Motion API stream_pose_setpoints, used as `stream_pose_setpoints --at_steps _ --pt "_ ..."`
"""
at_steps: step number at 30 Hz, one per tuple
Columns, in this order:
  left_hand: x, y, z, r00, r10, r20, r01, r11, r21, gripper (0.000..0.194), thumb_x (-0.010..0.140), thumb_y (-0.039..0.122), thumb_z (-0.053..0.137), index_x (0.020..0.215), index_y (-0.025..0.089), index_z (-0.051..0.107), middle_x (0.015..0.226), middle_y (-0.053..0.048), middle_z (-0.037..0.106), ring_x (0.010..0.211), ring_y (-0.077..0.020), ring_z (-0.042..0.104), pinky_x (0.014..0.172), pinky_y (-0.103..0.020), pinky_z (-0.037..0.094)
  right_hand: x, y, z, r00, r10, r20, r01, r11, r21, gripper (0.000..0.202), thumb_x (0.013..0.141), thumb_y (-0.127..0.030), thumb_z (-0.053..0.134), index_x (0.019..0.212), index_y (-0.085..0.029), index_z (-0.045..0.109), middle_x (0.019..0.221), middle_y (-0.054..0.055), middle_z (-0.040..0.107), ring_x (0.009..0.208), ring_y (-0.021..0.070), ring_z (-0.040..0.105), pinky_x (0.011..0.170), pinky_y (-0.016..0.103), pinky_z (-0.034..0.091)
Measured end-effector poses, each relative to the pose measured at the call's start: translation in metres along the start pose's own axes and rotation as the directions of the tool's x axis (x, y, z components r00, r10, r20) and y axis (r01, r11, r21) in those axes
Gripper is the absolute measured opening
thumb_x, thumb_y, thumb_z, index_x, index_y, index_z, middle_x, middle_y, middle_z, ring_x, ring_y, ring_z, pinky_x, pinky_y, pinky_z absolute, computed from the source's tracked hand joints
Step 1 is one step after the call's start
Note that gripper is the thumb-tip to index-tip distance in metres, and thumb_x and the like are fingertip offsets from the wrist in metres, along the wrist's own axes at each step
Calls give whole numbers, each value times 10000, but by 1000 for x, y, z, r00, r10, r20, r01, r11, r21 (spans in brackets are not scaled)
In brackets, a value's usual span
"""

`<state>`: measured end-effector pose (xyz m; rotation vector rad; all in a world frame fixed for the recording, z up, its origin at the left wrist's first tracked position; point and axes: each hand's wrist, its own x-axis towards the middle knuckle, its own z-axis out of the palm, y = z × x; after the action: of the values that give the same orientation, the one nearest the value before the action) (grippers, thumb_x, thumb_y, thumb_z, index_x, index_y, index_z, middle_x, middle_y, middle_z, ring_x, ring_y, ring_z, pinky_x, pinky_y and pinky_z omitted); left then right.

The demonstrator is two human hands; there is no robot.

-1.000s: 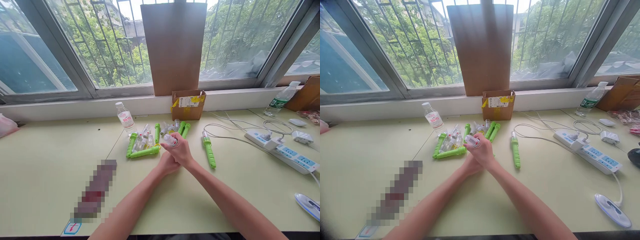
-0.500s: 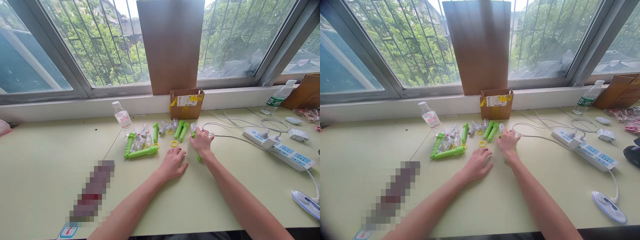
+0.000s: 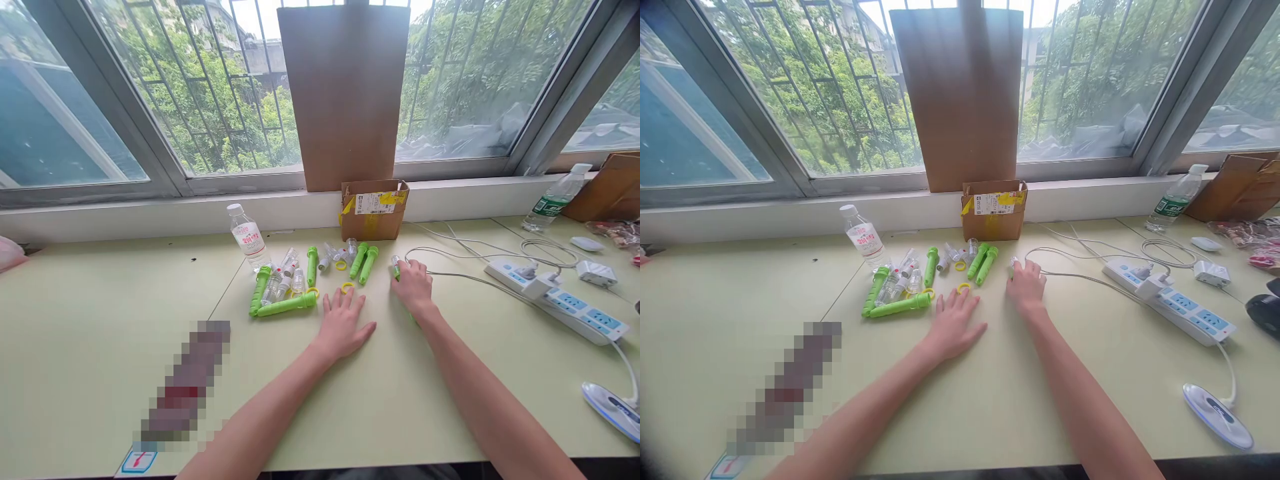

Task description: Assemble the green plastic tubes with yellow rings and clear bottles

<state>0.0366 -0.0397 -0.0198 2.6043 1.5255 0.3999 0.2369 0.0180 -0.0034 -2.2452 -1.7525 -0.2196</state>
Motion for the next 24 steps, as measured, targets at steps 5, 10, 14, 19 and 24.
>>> stream_pose_setpoints --at_steps 5,10,14,19,24 --pt "1 1 2 998 -58 -34 59 998 28 589 851 602 381 1313 241 433 1431 -139 352 1347 -336 241 1072 -613 138 -4 -5 -3 999 -5 -51 2 999 -49 362 828 -218 473 1176 -170 563 1172 172 534 1111 311 435 935 515 283" --pt "2 3 1 989 -116 -92 120 992 34 574 856 559 400 1279 175 455 1308 -164 461 1248 -321 366 1058 -593 183 -17 -26 -9 957 -241 -160 244 970 -3 348 877 -248 419 1192 -169 544 1289 163 489 1234 292 358 1042 526 174" --pt "2 3 2 987 -121 -110 125 992 33 557 857 546 410 1253 159 472 1305 -167 467 1223 -319 389 1048 -562 218 -29 -42 -3 890 -443 -104 449 893 36 391 895 -268 398 1262 -181 501 1369 133 450 1301 269 307 1085 516 123" --pt "2 3 3 985 -119 -124 126 991 51 545 858 537 419 1252 166 476 1317 -161 466 1236 -309 380 1050 -545 221 -36 -47 9 887 -462 -19 462 885 64 415 896 -295 406 1288 -183 484 1376 146 447 1301 269 326 1082 546 127" --pt "2 2 4 985 -117 -127 125 990 58 542 855 538 427 1254 175 480 1317 -164 468 1237 -310 386 1043 -539 236 -38 -48 10 925 -380 -23 380 923 49 416 894 -309 413 1290 -199 480 1328 161 487 1264 289 358 1052 624 79"
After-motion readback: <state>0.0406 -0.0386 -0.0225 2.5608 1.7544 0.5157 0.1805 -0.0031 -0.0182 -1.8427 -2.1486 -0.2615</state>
